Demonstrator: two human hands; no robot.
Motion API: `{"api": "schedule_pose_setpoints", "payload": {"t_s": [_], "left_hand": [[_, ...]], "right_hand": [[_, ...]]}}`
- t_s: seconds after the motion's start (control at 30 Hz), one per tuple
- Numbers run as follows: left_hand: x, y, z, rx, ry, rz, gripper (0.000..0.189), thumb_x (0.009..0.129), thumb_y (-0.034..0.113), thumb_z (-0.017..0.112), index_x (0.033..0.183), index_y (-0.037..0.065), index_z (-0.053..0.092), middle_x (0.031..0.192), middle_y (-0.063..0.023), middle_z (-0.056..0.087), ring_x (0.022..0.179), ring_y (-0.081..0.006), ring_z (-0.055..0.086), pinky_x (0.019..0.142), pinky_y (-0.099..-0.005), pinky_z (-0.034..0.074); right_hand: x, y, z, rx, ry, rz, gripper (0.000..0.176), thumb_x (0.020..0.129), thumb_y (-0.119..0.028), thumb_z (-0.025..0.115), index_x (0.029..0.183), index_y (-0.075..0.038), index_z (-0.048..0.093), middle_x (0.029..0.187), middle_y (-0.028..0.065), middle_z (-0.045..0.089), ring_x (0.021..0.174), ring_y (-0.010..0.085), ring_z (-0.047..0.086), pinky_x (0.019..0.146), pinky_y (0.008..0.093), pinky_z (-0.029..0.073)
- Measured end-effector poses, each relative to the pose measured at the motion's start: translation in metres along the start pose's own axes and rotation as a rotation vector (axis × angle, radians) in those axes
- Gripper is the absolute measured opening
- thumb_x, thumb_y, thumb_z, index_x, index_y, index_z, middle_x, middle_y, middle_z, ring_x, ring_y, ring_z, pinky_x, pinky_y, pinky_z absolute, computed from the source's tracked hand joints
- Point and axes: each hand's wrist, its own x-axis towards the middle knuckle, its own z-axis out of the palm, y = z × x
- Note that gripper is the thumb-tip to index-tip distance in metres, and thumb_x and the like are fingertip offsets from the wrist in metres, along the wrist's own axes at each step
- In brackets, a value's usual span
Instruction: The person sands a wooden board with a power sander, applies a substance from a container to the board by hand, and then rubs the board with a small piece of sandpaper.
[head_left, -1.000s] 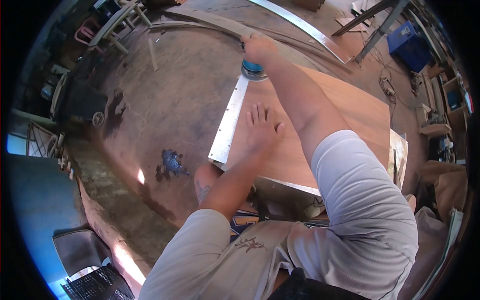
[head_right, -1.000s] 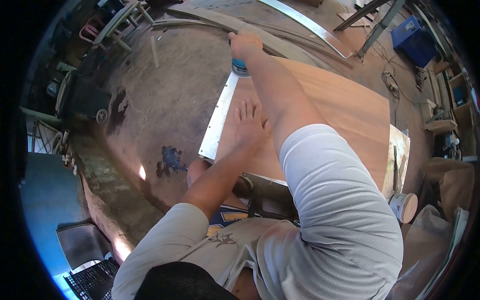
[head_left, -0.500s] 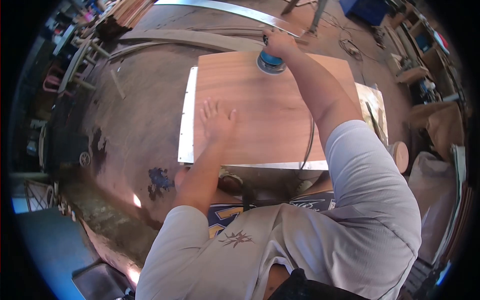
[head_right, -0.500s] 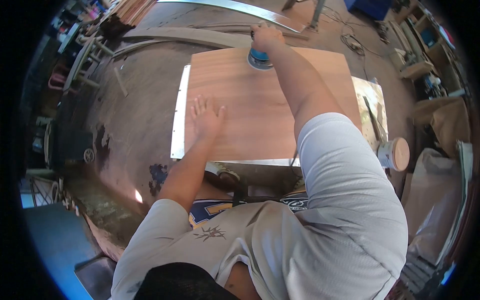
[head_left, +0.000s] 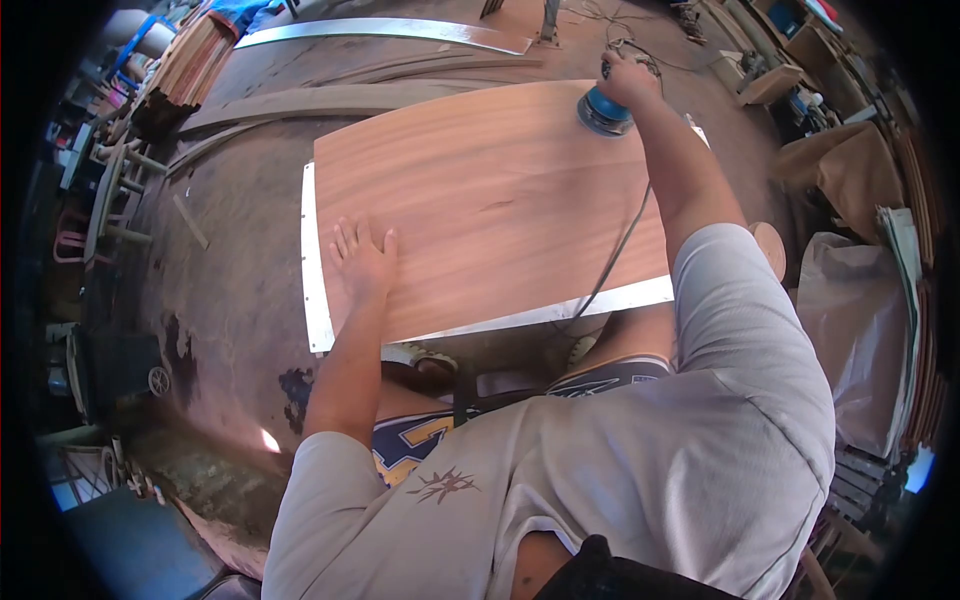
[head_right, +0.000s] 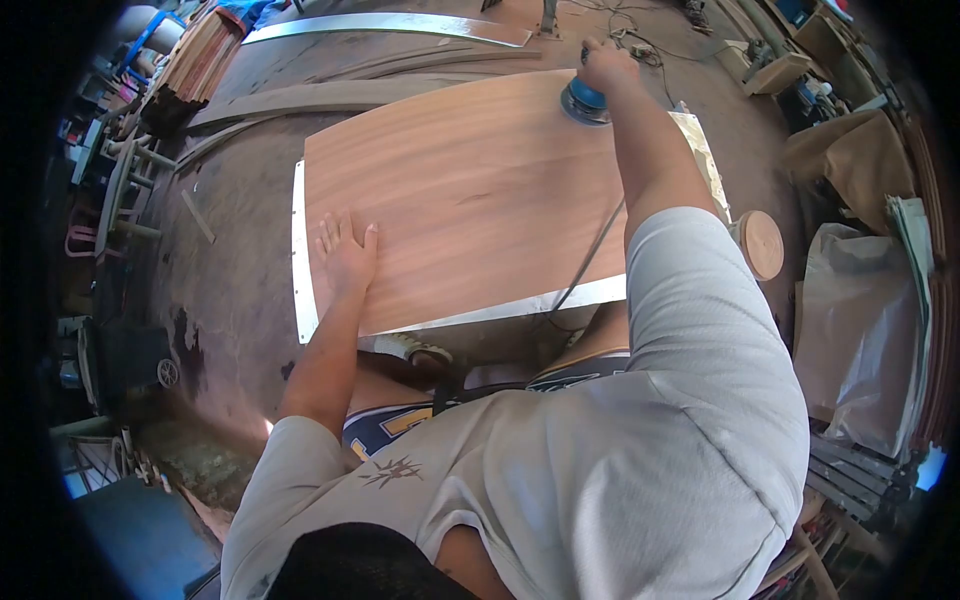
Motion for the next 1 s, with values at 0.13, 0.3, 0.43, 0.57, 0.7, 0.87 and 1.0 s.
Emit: {"api": "schedule_pose_setpoints", "payload": {"t_s": [0.13,0.3,0.43,0.57,0.7,0.87,1.0], "left_hand": [[-0.002,0.003,-0.005,-0.011,0.005,0.005,0.073,0.098,0.054,0.048,0.155,0.01,0.035,0.163,-0.0184,0.023,0.153,-0.0303,0.015,0.124,-0.0462,0.008],[-0.002,0.001,0.001,0.003,0.026,0.009,0.072,0.098,0.052,0.049,0.154,0.01,0.036,0.163,-0.019,0.024,0.153,-0.0311,0.015,0.124,-0.0464,0.008],[-0.002,0.002,-0.003,-0.001,0.015,-0.001,0.071,0.098,0.052,0.049,0.153,0.01,0.037,0.162,-0.0204,0.025,0.153,-0.0325,0.016,0.124,-0.0472,0.008],[-0.001,0.002,-0.002,-0.007,0.012,0.007,0.071,0.097,0.052,0.05,0.152,0.009,0.038,0.161,-0.0216,0.027,0.153,-0.0336,0.017,0.124,-0.0484,0.009],[0.0,0.0,-0.001,-0.057,0.022,0.027,0.072,0.097,0.053,0.05,0.151,0.006,0.042,0.161,-0.0217,0.027,0.152,-0.0327,0.018,0.124,-0.048,0.01],[-0.001,-0.003,-0.003,-0.114,0.032,0.041,0.078,0.095,0.055,0.053,0.152,0.003,0.038,0.161,-0.0209,0.027,0.153,-0.0318,0.018,0.124,-0.0456,0.01],[-0.001,-0.008,0.003,-0.219,0.111,0.056,0.09,0.09,0.057,0.061,0.155,0.004,0.031,0.161,-0.0201,0.029,0.152,-0.0304,0.02,0.125,-0.0423,0.012]], "right_hand": [[0.007,0.048,0.011,-0.005,0.0,0.056,0.061,0.086,-0.041,0.069,0.142,-0.032,0.047,0.144,0.0119,0.051,0.128,0.0336,0.056,0.101,0.0456,0.05],[-0.012,0.065,0.005,-0.033,-0.046,0.099,0.063,0.085,-0.041,0.069,0.143,-0.03,0.046,0.144,0.0113,0.051,0.127,0.0347,0.056,0.103,0.0475,0.048],[-0.029,0.043,0.001,-0.031,-0.028,-0.003,0.062,0.084,-0.041,0.069,0.142,-0.029,0.047,0.141,0.0118,0.052,0.126,0.0357,0.056,0.103,0.048,0.048],[-0.055,-0.01,-0.009,-0.01,-0.036,-0.137,0.059,0.084,-0.04,0.069,0.138,-0.026,0.05,0.136,0.0128,0.054,0.125,0.0362,0.056,0.102,0.0475,0.048],[-0.065,-0.084,-0.009,0.045,-0.041,-0.325,0.061,0.084,-0.038,0.07,0.139,-0.025,0.049,0.137,0.0144,0.052,0.126,0.0364,0.054,0.104,0.0453,0.048],[-0.101,-0.197,-0.024,0.124,-0.033,-0.496,0.066,0.081,-0.037,0.073,0.141,-0.02,0.05,0.137,0.0144,0.053,0.125,0.0365,0.054,0.104,0.0461,0.048],[-0.126,-0.278,-0.024,0.234,-0.067,-0.645,0.065,0.08,-0.038,0.074,0.139,-0.018,0.054,0.14,0.0157,0.053,0.129,0.0353,0.053,0.104,0.0466,0.048]]}}
